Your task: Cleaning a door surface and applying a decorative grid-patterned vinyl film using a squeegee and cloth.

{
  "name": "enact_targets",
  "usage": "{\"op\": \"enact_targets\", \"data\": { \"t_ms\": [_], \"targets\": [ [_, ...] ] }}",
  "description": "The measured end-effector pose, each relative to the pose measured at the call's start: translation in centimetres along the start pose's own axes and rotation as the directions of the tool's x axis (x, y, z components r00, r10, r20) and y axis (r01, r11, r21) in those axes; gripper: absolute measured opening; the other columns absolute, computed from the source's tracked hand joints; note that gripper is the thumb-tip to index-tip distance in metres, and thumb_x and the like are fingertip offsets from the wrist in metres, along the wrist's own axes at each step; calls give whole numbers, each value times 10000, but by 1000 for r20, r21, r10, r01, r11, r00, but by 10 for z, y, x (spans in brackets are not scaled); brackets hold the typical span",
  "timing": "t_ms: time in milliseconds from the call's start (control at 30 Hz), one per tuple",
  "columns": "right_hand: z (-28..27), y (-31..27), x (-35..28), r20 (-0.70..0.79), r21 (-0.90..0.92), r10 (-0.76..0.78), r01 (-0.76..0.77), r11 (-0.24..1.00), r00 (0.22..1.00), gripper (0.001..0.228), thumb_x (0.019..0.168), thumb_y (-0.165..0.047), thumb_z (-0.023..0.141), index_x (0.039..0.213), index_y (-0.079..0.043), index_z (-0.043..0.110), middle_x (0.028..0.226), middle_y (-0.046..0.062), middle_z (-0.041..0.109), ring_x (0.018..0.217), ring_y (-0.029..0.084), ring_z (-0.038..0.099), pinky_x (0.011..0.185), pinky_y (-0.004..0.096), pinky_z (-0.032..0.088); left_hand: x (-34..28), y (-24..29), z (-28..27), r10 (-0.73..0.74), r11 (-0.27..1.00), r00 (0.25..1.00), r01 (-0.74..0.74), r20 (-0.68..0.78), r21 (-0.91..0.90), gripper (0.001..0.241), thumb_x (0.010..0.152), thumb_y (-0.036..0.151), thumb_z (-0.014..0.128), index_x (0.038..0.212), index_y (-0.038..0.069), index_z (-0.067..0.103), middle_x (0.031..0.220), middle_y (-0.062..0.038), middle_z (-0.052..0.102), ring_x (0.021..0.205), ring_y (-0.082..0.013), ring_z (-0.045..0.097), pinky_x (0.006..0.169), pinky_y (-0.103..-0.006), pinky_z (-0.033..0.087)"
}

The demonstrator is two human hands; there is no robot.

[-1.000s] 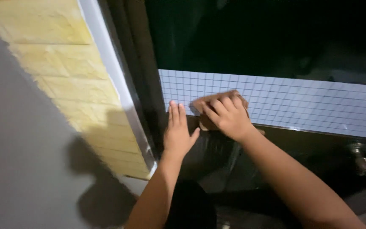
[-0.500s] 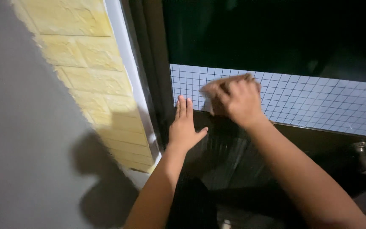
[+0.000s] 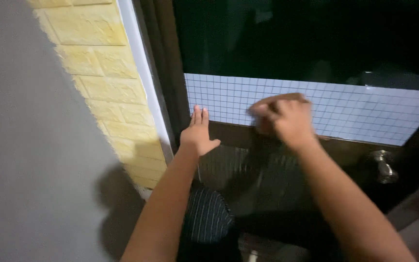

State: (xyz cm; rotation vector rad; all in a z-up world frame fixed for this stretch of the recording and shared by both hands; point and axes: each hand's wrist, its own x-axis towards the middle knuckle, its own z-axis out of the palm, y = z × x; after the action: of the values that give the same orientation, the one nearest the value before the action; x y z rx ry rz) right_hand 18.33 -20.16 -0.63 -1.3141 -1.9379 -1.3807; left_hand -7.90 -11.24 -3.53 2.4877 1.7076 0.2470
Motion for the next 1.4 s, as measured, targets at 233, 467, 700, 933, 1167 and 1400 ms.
{"op": "enact_targets", "data": {
  "t_ms": [233, 467, 700, 933, 1167, 1400],
  "targets": [
    [-109, 87, -67, 621, 215, 736, -962, 171, 269, 617, 1021, -583, 581, 1264, -16, 579, 1275, 208, 567, 1134, 358, 540, 988, 483, 403, -21, 20, -22, -44, 995, 998, 49, 50, -91, 1024, 952, 401, 684, 1643, 153, -29, 1726, -95, -189, 1598, -310, 95, 1162, -487, 381],
    [-93, 115, -126, 432, 304, 856, -939, 159, 285, 340, 1119, -255, 557, 1418, -105, 616, 1419, 219, 424, 1282, 438, 457, 1056, 532, 361, -19, 24, -24, -57, 995, 995, 63, 78, -81, 1028, 964, 425, 663, 1641, 131, -52, 1718, -115, -213, 1600, -316, 80, 1147, -489, 405],
    [-35, 105, -123, 335, 389, 925, -921, 36, 178, 351, 1118, -348, 699, 1210, -49, 539, 1115, 148, 603, 965, 295, 628, 842, 403, 474, 8, 12, 29, -32, 937, 968, -57, -248, -344, 1008, 950, 434, 696, 1627, 69, 45, 1700, -208, -149, 1579, -400, 47, 1261, -487, 111],
    [-34, 41, -7, 673, 331, 731, -929, -167, 108, 662, 969, -583, 512, 1412, -93, 465, 1391, 166, 456, 1234, 302, 504, 1024, 478, 423, 37, -19, 53, 89, 908, 579, -381, -810, -173, 797, 898, 165, 772, 1526, -93, 355, 1554, -341, 404, 1416, -453, 468, 1135, -461, 456],
    [140, -24, 24, -253, 0, 71, -74, 997, 965, 357, 909, -364, 678, 1261, -374, 744, 954, 29, 591, 687, 272, 531, 630, 386, 468, 47, -43, 56, 12, 852, 763, -346, -647, -392, 851, 921, 136, 625, 1619, -38, 170, 1596, -334, 331, 1398, -493, 438, 1000, -568, 513],
    [159, -110, 94, -138, 174, -199, 221, 960, 970, 316, 884, -327, 662, 1192, -295, 724, 967, -2, 521, 820, 236, 523, 672, 319, 452, 74, -59, 92, 102, 909, 723, -346, -683, -231, 846, 860, 93, 560, 1604, -72, 193, 1624, -325, 293, 1441, -462, 407, 1085, -512, 456]
  ]
}}
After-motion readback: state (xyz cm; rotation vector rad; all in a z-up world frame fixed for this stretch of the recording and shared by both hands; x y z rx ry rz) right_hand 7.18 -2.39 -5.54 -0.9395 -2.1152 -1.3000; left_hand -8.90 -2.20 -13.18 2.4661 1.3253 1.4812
